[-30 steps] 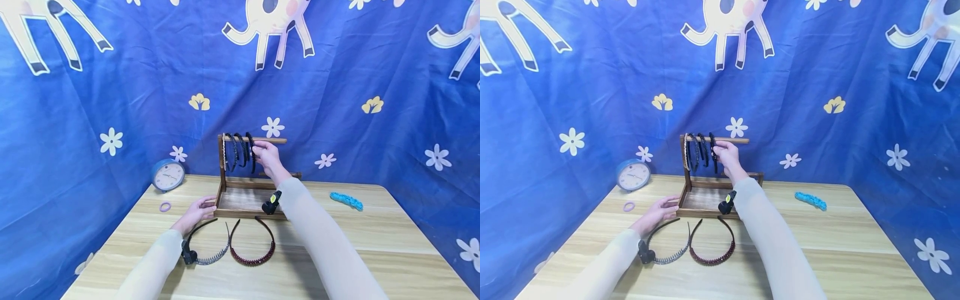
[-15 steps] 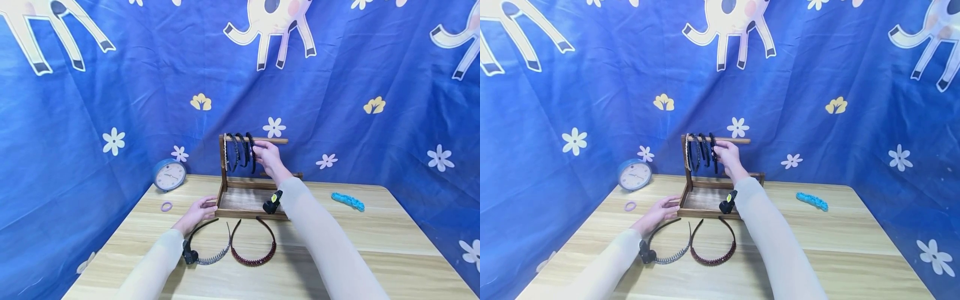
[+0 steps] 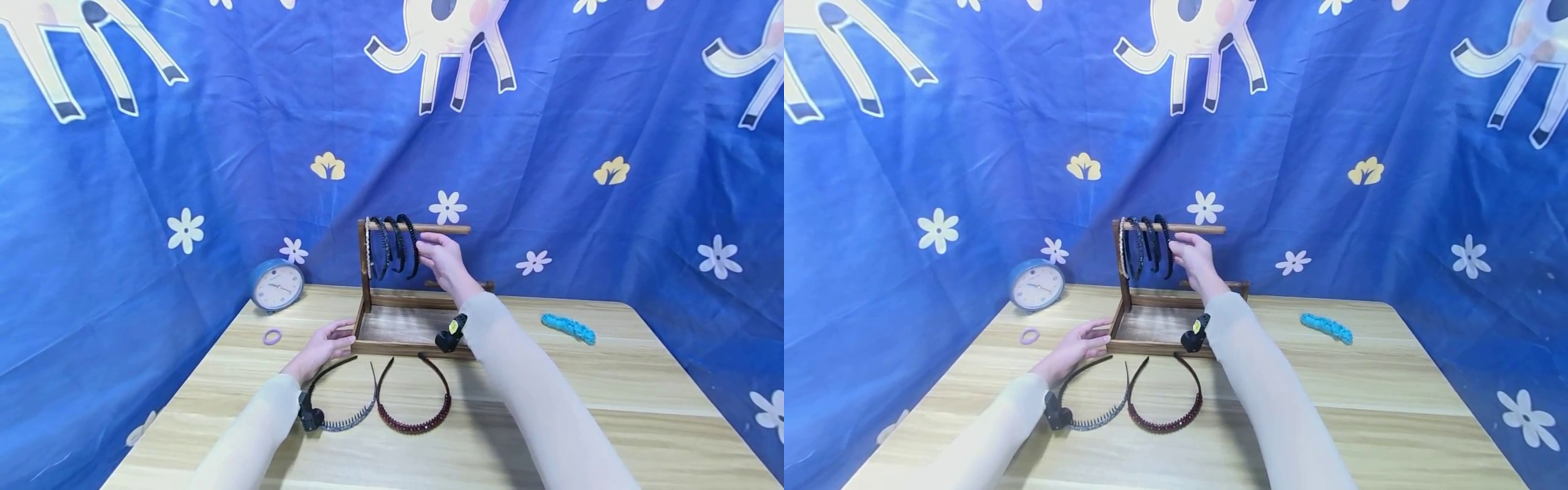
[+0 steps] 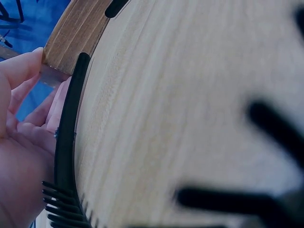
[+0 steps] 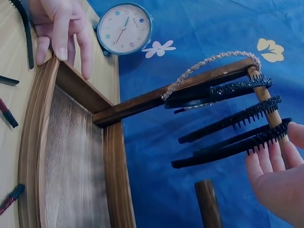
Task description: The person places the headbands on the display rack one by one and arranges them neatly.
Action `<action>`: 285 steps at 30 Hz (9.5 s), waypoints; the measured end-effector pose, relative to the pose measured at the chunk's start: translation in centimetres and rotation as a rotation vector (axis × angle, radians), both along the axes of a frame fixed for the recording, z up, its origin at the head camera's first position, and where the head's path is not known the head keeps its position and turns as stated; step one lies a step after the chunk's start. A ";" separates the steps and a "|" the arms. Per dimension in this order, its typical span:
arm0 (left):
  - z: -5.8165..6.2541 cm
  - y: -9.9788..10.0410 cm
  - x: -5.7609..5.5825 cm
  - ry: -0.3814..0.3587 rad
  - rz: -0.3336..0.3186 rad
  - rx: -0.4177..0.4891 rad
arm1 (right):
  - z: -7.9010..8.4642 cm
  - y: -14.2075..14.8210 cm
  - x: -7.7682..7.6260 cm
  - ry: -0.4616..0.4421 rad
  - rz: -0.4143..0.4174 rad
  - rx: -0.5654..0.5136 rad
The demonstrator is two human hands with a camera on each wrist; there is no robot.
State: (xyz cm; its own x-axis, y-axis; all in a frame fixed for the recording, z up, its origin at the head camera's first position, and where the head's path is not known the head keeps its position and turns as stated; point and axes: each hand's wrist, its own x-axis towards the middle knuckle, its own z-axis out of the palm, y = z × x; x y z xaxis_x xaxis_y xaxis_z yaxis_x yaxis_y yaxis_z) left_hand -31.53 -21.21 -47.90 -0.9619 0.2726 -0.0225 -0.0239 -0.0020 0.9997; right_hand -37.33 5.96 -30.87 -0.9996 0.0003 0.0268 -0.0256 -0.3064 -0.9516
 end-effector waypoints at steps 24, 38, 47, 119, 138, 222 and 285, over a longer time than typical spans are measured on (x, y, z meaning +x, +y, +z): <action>0.1 -0.2 0.3 0.099 -0.049 0.013 | -0.9 5.9 3.5 0.058 0.129 0.120; 0.2 0.1 -0.1 -0.011 0.026 -0.005 | -3.1 8.2 7.3 0.081 0.221 0.146; 0.2 0.2 0.0 0.014 -0.002 -0.022 | -5.6 9.4 9.9 0.179 0.264 0.270; 0.1 0.1 -0.1 0.026 -0.002 -0.029 | -13.4 5.5 17.1 0.692 0.681 1.136; 0.3 0.1 0.2 0.015 -0.007 -0.023 | -11.1 7.2 17.5 0.708 0.556 0.946; 0.1 0.1 0.5 0.033 0.025 -0.041 | 1.2 22.0 11.3 -0.173 0.391 -0.302; 0.2 0.3 0.7 0.021 0.022 -0.020 | 5.6 11.9 1.3 -0.109 -0.007 -0.206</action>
